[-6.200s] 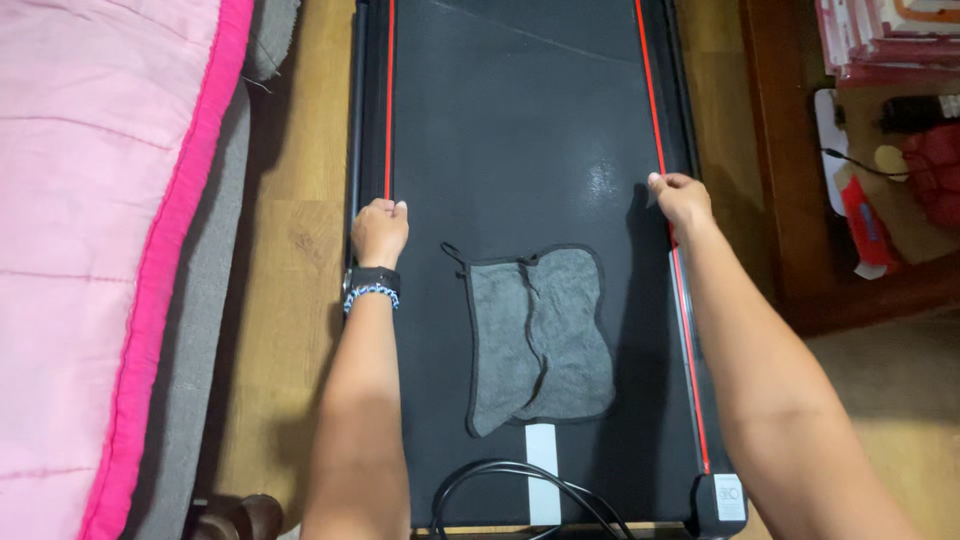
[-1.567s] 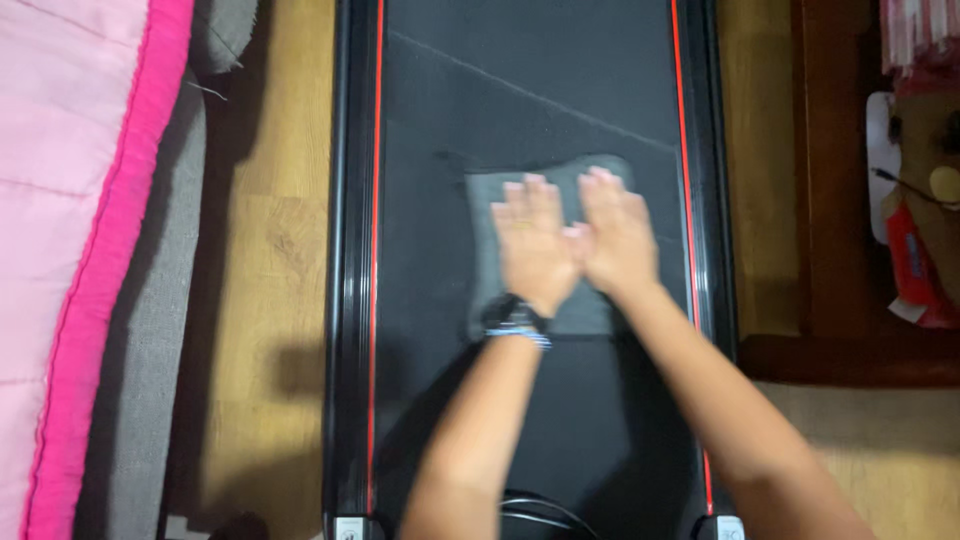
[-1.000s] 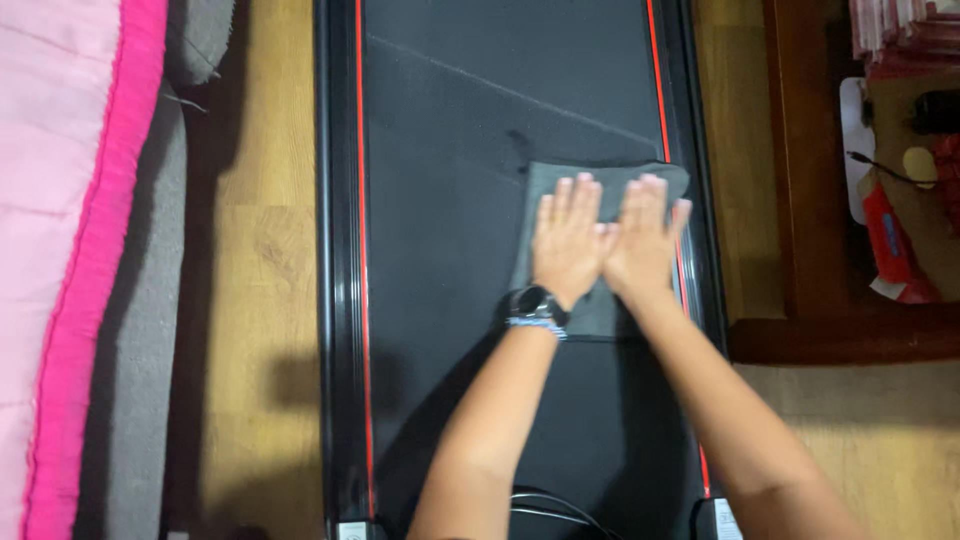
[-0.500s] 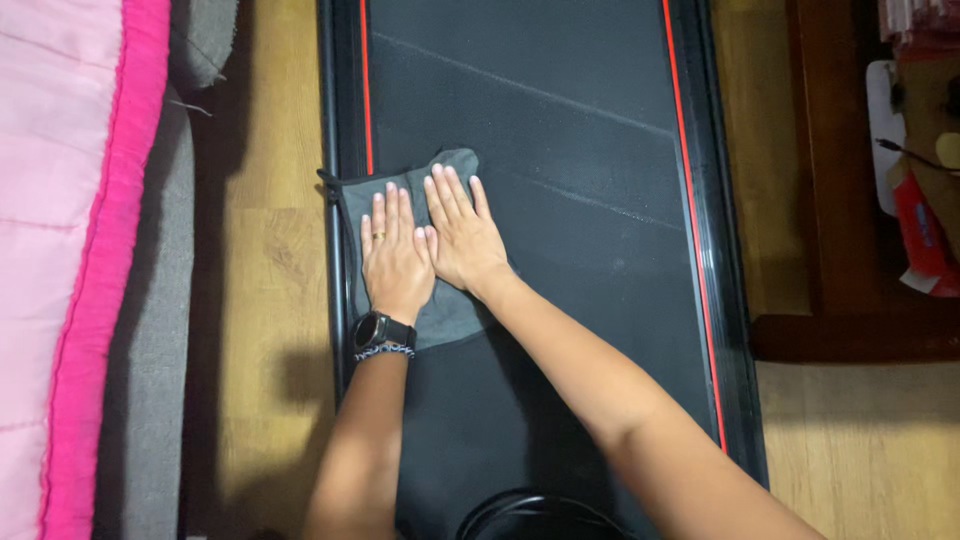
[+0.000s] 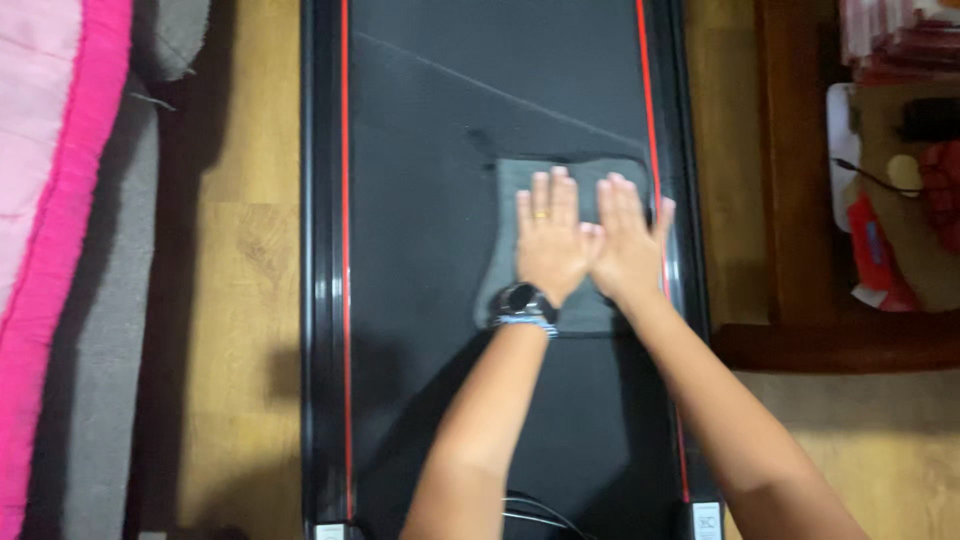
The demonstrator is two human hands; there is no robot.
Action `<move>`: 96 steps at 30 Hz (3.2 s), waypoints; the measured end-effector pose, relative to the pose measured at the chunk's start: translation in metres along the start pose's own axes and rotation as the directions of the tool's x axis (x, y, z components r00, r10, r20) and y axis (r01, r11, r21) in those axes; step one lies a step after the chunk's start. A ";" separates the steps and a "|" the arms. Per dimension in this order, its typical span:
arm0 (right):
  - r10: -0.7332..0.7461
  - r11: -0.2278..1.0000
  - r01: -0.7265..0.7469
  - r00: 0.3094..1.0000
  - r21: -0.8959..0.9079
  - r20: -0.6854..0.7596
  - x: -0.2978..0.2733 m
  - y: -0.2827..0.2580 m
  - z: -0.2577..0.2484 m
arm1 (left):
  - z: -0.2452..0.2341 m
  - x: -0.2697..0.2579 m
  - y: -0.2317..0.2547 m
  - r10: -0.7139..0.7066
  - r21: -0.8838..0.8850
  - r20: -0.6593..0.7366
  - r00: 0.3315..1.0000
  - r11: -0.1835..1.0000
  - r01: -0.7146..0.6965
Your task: The person wipes the surface of a treadmill with a yellow cloth and a grey cloth. They clean the sides and the main running belt area, moving the power cord aside to reach underneath it. The person repeatedly wipes the same sections of the treadmill belt.
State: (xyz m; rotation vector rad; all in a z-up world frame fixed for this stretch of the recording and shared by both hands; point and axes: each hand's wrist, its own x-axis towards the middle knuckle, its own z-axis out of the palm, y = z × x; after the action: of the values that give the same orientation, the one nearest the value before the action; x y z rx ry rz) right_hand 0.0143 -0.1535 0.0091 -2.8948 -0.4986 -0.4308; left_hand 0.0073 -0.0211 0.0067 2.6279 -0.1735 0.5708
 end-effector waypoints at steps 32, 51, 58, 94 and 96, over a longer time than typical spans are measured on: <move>0.018 0.999 -0.019 0.999 0.033 0.035 -0.143 -0.064 -0.028 | -0.070 -0.151 0.028 -0.032 -0.140 0.134 0.990 0.989 0.051; 0.419 0.865 -0.353 0.899 0.357 -0.125 -0.141 0.073 -0.029 | -0.146 -0.184 0.028 0.120 -0.169 0.140 0.983 0.981 -0.095; 0.611 0.735 -0.645 0.764 0.209 0.209 -0.130 0.098 0.001 | -0.184 -0.163 -0.138 -0.464 0.325 -0.350 0.814 0.755 0.570; 0.750 0.583 -0.808 0.577 0.089 0.323 -0.103 0.121 0.016 | -0.163 -0.167 -0.191 -0.676 0.179 -0.038 0.736 0.720 0.670; 0.760 0.563 -0.819 0.565 0.110 0.322 -0.101 0.116 0.011 | -0.163 -0.168 -0.193 -0.677 0.221 -0.055 0.734 0.709 0.670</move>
State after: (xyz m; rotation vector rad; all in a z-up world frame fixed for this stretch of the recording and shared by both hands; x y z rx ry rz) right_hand -0.0335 -0.2894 -0.0468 -2.5506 0.7193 0.1356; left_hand -0.1634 0.2286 -0.0071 2.6405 0.8762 0.2924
